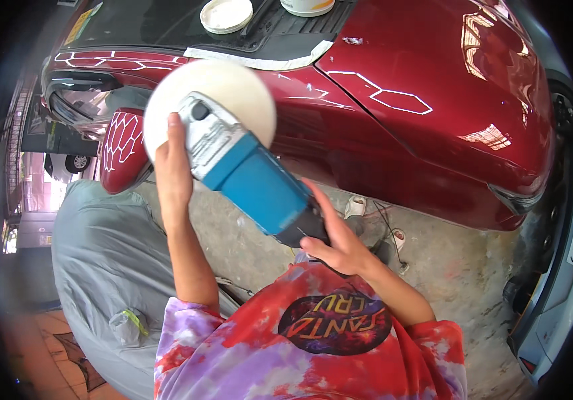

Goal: The person polishes the hood of a red car using a power buffer, moving the buffer across the surface in overlapping passes and then wiping the polished area by hand.

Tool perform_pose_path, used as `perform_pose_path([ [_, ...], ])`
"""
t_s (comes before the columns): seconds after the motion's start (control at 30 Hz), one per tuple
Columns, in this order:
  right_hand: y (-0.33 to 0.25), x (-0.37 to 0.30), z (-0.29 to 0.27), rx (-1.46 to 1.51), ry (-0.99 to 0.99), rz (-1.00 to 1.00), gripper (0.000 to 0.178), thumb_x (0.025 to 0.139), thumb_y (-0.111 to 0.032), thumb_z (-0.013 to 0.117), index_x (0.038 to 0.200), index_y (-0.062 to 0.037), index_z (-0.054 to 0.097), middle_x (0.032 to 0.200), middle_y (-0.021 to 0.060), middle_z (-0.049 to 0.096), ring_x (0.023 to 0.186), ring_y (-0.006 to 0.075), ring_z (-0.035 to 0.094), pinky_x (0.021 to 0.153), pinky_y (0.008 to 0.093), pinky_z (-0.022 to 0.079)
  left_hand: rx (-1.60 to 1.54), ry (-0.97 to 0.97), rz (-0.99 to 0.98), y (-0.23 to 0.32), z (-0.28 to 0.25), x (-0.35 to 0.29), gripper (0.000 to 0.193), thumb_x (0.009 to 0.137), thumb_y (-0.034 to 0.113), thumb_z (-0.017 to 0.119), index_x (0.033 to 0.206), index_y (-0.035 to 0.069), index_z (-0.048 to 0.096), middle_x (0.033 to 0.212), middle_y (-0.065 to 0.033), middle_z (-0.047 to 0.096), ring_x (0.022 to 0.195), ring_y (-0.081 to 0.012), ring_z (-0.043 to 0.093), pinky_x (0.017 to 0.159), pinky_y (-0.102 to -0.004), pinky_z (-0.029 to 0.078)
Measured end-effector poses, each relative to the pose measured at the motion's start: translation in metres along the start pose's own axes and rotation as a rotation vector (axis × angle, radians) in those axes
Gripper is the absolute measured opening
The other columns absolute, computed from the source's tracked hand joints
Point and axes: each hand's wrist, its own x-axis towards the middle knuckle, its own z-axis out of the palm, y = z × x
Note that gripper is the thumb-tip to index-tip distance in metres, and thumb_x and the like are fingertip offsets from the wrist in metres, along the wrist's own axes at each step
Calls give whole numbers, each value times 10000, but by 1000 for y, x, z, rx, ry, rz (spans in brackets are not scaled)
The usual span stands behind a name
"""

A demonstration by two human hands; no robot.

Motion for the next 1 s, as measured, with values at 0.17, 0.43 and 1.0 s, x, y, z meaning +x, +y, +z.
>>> perform_pose_path([
  [0.17,-24,5,1,-44,16,-8,1111,719,-248,834,1539,-62,109,1433,222,429,1321,336,458,1089,407,353,52,-17,-129,12,-9,1,699,1016,533,395,1333,-76,526,1260,-138,613,1132,-180,580,996,-304,416],
  [0.43,-72,-85,-21,-255,216,148,1059,759,-174,792,1530,-80,72,1240,252,584,1146,392,605,975,438,462,-36,-285,-25,30,52,-50,665,1019,568,362,871,-9,659,689,-18,585,617,-82,506,546,-255,393],
  [1.0,-97,-83,-24,-324,219,156,1036,767,-135,773,1526,-61,72,1223,255,586,1123,390,613,956,425,471,-124,-332,-92,34,53,-41,700,1031,543,340,1310,-70,529,1169,-153,647,1034,-171,623,916,-284,462],
])
